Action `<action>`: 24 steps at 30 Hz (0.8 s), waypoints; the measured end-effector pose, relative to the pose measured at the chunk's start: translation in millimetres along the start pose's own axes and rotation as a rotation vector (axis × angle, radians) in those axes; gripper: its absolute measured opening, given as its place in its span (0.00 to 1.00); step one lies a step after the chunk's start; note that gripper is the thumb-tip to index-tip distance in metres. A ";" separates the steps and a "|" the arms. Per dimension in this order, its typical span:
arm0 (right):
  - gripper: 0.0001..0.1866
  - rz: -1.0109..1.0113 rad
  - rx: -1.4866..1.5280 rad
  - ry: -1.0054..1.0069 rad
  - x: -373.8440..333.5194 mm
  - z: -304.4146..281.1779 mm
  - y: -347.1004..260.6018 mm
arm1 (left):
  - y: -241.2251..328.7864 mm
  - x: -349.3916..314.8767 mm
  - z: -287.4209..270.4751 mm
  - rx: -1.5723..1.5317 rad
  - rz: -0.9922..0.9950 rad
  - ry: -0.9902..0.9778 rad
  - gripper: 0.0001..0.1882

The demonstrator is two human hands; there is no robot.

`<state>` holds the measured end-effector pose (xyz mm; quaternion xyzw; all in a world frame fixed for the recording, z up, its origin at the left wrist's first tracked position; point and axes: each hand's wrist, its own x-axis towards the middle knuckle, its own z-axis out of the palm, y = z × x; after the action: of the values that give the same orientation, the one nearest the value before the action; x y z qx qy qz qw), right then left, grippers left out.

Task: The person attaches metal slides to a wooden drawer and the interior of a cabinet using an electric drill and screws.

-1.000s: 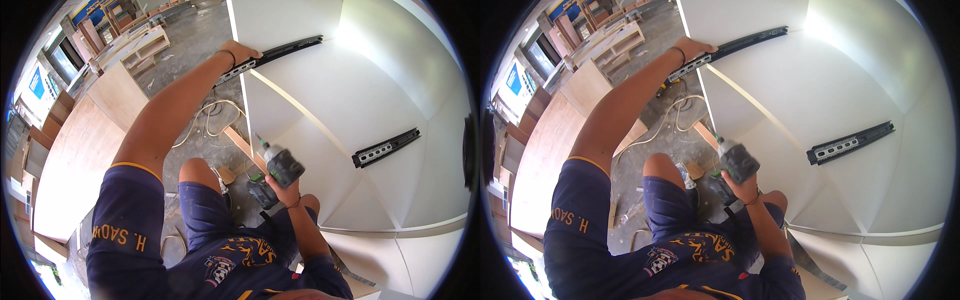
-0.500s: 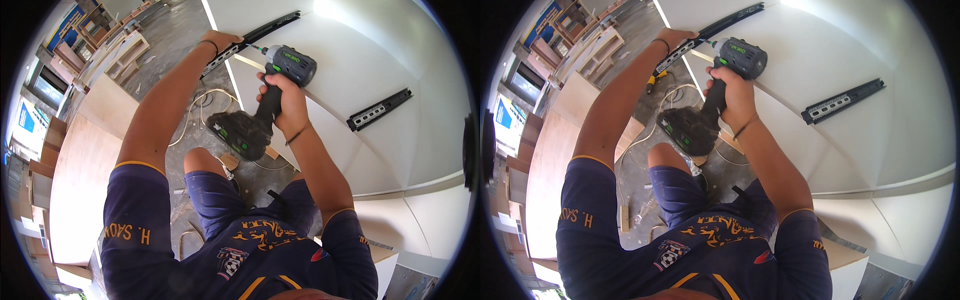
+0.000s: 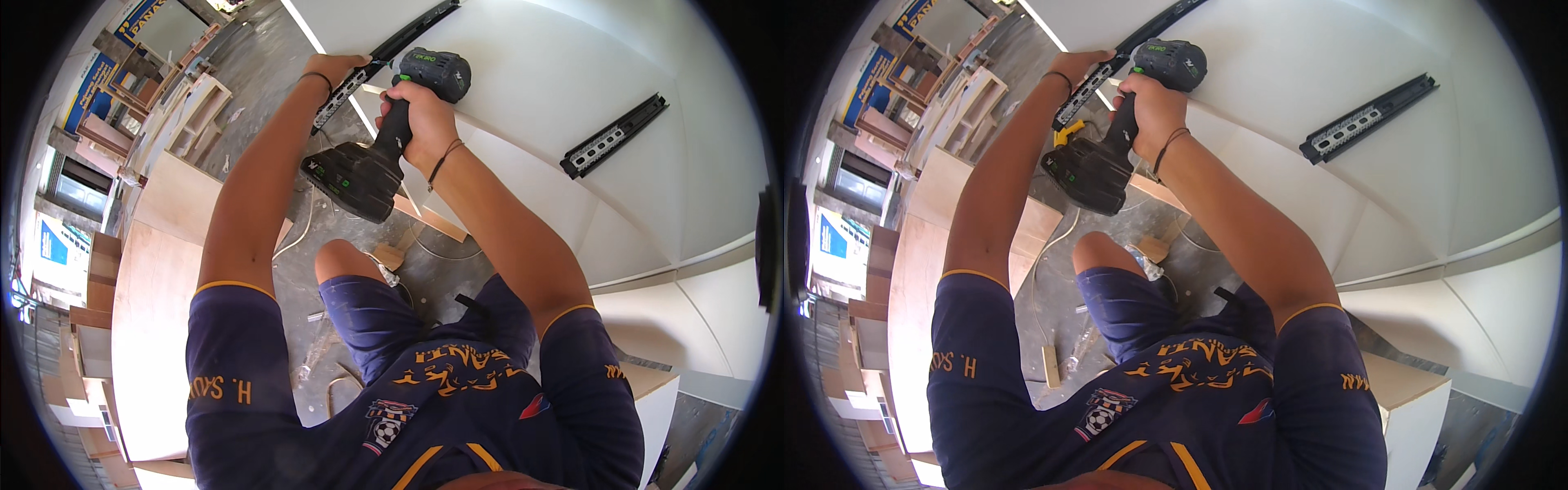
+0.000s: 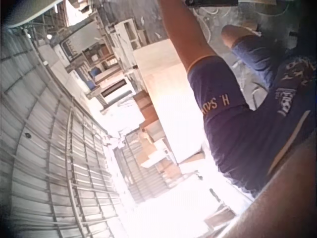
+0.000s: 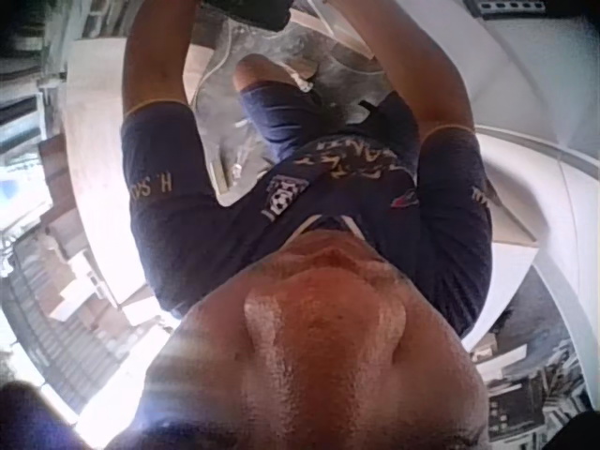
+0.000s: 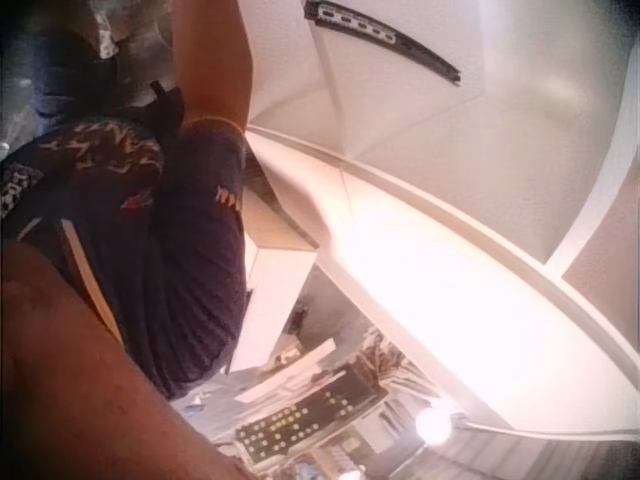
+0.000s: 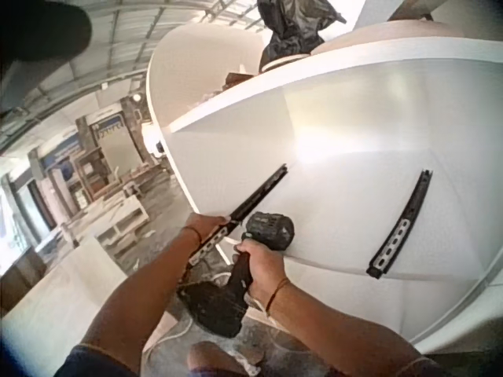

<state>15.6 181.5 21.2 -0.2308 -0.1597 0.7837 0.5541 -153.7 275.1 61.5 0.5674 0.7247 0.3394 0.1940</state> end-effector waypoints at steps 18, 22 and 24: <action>0.03 0.001 0.006 0.053 5.3 5.3 -1.7 | -5.3 11.2 2.5 -0.072 -0.067 -0.065 0.21; 0.03 0.002 0.006 0.042 2.8 10.1 -0.8 | -15.0 18.3 -2.2 -0.142 -0.016 -0.067 0.21; 0.03 -0.011 -0.008 0.041 6.8 5.6 -1.3 | -6.5 11.8 2.4 -0.120 -0.045 -0.073 0.21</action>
<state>11.8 188.4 25.3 -0.2480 -0.1528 0.7750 0.5608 -159.9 286.2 56.4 0.5504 0.7080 0.3568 0.2616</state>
